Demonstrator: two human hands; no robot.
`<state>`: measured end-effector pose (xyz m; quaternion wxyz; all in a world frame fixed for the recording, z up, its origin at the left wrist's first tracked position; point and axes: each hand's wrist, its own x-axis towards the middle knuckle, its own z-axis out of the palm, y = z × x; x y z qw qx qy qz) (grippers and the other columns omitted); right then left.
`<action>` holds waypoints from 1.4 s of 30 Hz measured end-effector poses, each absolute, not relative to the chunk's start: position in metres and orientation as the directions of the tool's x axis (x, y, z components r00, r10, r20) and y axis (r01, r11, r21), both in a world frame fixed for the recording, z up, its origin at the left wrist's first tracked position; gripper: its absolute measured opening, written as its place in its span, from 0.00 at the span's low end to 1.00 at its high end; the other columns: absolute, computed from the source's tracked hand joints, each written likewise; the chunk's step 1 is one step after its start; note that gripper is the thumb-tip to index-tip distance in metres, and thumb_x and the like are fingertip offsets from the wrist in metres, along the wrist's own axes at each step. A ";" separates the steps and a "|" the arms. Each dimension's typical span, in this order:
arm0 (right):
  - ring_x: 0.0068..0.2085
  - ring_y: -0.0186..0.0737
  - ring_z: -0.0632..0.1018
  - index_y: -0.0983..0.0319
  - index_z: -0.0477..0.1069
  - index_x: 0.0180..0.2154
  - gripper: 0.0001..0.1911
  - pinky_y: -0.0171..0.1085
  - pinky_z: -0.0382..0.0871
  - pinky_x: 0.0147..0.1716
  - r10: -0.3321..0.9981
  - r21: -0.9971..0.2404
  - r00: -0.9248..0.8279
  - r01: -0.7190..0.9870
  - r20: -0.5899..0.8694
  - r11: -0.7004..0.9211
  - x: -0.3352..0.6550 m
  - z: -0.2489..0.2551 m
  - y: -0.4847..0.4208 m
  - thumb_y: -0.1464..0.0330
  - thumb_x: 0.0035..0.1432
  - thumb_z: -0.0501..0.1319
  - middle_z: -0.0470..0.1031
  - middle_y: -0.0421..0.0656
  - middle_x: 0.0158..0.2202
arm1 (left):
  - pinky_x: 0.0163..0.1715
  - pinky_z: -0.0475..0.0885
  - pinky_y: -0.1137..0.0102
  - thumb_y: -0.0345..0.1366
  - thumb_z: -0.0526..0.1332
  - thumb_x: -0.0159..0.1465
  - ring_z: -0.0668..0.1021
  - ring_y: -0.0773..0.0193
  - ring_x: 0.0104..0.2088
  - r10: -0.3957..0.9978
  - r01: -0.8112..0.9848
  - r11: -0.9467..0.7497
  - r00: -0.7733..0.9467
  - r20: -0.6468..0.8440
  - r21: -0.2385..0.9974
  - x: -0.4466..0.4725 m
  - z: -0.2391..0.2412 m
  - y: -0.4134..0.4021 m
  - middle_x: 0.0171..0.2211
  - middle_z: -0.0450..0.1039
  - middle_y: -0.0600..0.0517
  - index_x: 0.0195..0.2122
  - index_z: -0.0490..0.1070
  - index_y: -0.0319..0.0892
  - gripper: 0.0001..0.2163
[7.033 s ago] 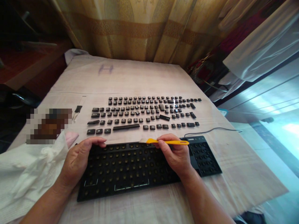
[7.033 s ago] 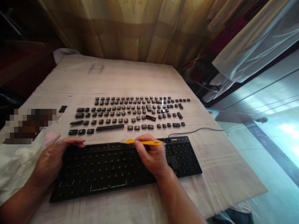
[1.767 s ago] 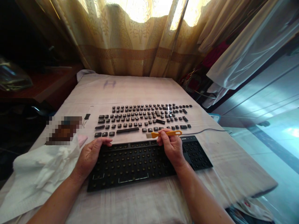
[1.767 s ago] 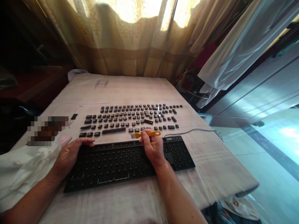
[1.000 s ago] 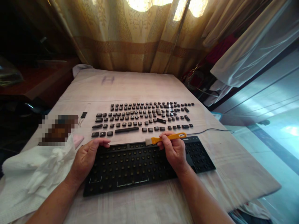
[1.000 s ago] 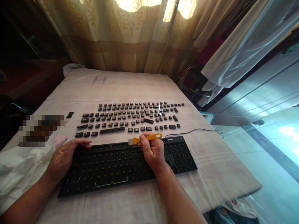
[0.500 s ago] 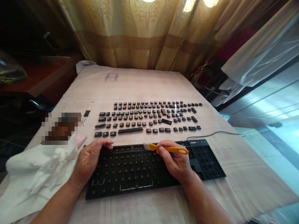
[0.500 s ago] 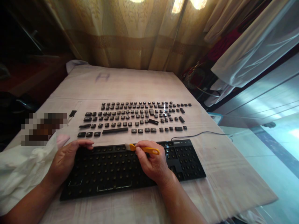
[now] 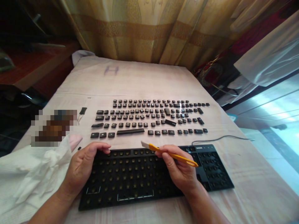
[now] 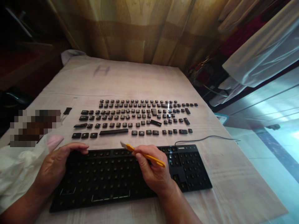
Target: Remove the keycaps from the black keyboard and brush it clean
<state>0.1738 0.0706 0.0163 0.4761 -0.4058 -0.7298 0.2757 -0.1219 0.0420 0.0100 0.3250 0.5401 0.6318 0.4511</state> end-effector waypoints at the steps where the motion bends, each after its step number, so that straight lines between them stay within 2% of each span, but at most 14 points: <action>1: 0.33 0.41 0.84 0.56 0.75 0.43 0.09 0.39 0.79 0.36 0.861 -0.792 -0.195 0.336 0.470 0.509 0.175 0.015 0.070 0.74 0.66 0.60 0.83 0.41 0.32 | 0.45 0.77 0.61 0.60 0.53 0.67 0.81 0.54 0.36 0.975 0.387 0.015 -0.208 0.072 0.922 -0.122 0.010 0.042 0.30 0.80 0.52 0.35 0.81 0.49 0.24; 5: 0.32 0.40 0.82 0.56 0.75 0.43 0.08 0.39 0.78 0.34 0.868 -0.787 -0.176 0.368 0.463 0.495 0.179 0.015 0.069 0.73 0.67 0.59 0.81 0.41 0.31 | 0.45 0.77 0.60 0.59 0.53 0.68 0.80 0.54 0.37 0.974 0.380 0.035 -0.219 0.053 0.924 -0.121 0.010 0.041 0.30 0.80 0.52 0.35 0.81 0.50 0.23; 13: 0.31 0.39 0.82 0.57 0.74 0.39 0.08 0.37 0.77 0.33 0.832 -0.704 -0.305 0.444 0.463 0.554 0.175 0.022 0.073 0.74 0.65 0.58 0.81 0.41 0.30 | 0.46 0.77 0.60 0.58 0.52 0.68 0.80 0.54 0.37 0.978 0.383 0.043 -0.203 0.038 0.923 -0.124 0.010 0.040 0.30 0.80 0.52 0.36 0.81 0.50 0.23; 20: 0.36 0.41 0.84 0.55 0.75 0.44 0.11 0.41 0.79 0.37 0.836 -0.751 -0.275 0.368 0.475 0.548 0.176 0.016 0.071 0.75 0.66 0.60 0.84 0.43 0.36 | 0.45 0.77 0.58 0.60 0.52 0.67 0.80 0.52 0.37 0.974 0.383 0.065 -0.224 0.025 0.922 -0.121 0.012 0.040 0.30 0.80 0.51 0.34 0.81 0.50 0.24; 25: 0.33 0.41 0.83 0.56 0.75 0.44 0.09 0.40 0.79 0.34 0.861 -0.777 -0.206 0.372 0.464 0.508 0.179 0.016 0.069 0.74 0.66 0.59 0.81 0.42 0.32 | 0.45 0.77 0.58 0.59 0.52 0.67 0.80 0.52 0.38 0.973 0.386 0.062 -0.230 0.031 0.921 -0.120 0.012 0.040 0.30 0.80 0.51 0.34 0.81 0.50 0.24; 32: 0.31 0.39 0.82 0.57 0.75 0.42 0.09 0.38 0.77 0.31 0.841 -0.749 -0.268 0.384 0.469 0.540 0.177 0.019 0.067 0.74 0.65 0.59 0.81 0.42 0.32 | 0.45 0.77 0.58 0.58 0.52 0.68 0.80 0.52 0.37 0.974 0.393 0.037 -0.221 0.055 0.919 -0.119 0.012 0.040 0.30 0.80 0.51 0.34 0.81 0.50 0.23; 42: 0.32 0.39 0.82 0.57 0.75 0.40 0.08 0.37 0.77 0.33 0.819 -0.726 -0.348 0.387 0.455 0.568 0.172 0.021 0.072 0.75 0.65 0.60 0.82 0.41 0.31 | 0.46 0.76 0.60 0.56 0.52 0.69 0.80 0.54 0.37 0.974 0.387 0.034 -0.221 0.057 0.921 -0.119 0.010 0.039 0.31 0.80 0.53 0.35 0.81 0.50 0.21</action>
